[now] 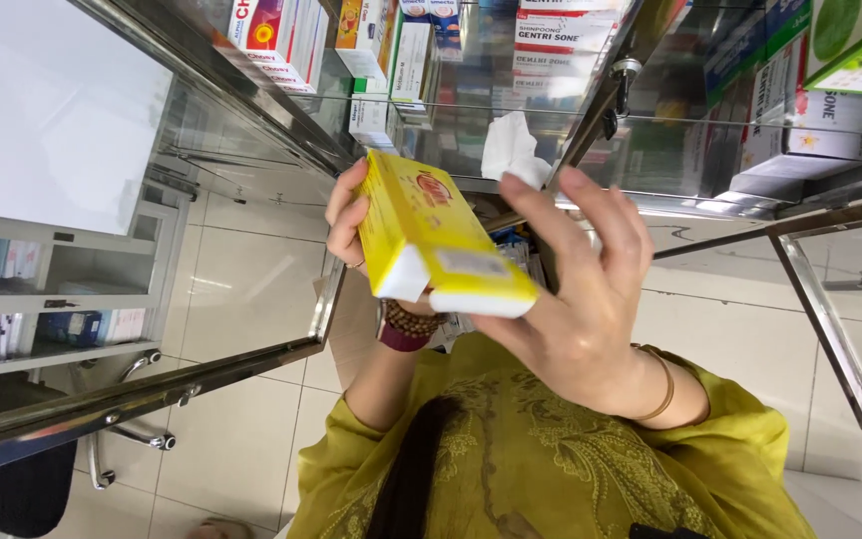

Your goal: The person opens a yellow box of pills, removes a blister pack, and places the box on a glass shelf. Then, the person sits and repeatedly picks up white medical test strips from a cardboard box, aligns them, and places them back into the box.

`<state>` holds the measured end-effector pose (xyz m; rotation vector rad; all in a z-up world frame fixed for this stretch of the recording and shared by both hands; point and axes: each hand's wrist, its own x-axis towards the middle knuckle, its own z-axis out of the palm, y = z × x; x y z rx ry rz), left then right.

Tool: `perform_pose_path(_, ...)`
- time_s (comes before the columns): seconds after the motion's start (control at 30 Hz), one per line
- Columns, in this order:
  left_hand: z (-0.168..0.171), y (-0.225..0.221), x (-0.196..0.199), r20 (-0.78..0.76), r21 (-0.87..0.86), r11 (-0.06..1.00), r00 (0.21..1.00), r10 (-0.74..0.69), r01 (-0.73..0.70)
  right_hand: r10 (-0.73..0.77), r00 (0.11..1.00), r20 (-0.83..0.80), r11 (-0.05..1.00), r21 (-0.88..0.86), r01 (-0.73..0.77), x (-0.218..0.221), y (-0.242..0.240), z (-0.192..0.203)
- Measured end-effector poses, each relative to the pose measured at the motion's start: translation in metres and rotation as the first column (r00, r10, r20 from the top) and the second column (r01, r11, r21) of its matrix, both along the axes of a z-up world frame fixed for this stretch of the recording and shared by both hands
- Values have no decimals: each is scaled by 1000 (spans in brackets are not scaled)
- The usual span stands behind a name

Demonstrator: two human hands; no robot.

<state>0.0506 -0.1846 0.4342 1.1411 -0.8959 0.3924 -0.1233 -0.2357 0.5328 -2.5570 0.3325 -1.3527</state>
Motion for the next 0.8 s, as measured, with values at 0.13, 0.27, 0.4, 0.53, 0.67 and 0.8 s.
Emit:
perform_pose_path(0.13,-6,-7,-5,-28,-70,997,999,42,-44,192,981,-20,975,114,-188,7,-5,8)
perform_pose_path(0.27,-5,-5,-9,-83,-28,999,996,-24,22,275,961,-28,952,149,-268,5,-10,13)
perform_pose_path(0.4,-13,-12,-8,-94,-91,996,996,5,-14,276,961,-21,952,140,-271,1,-7,12)
perform_pose_path(0.53,4,-14,-11,-61,-64,994,995,82,-85,231,973,25,971,-70,-229,-12,2,-4)
perform_pose_path(0.67,9,-10,-9,-37,-8,990,990,137,-138,232,958,170,915,-372,-156,-24,9,-31)
perform_pose_path(0.8,13,-13,-12,23,24,981,981,193,-193,271,935,230,857,-500,-125,-20,2,-39)
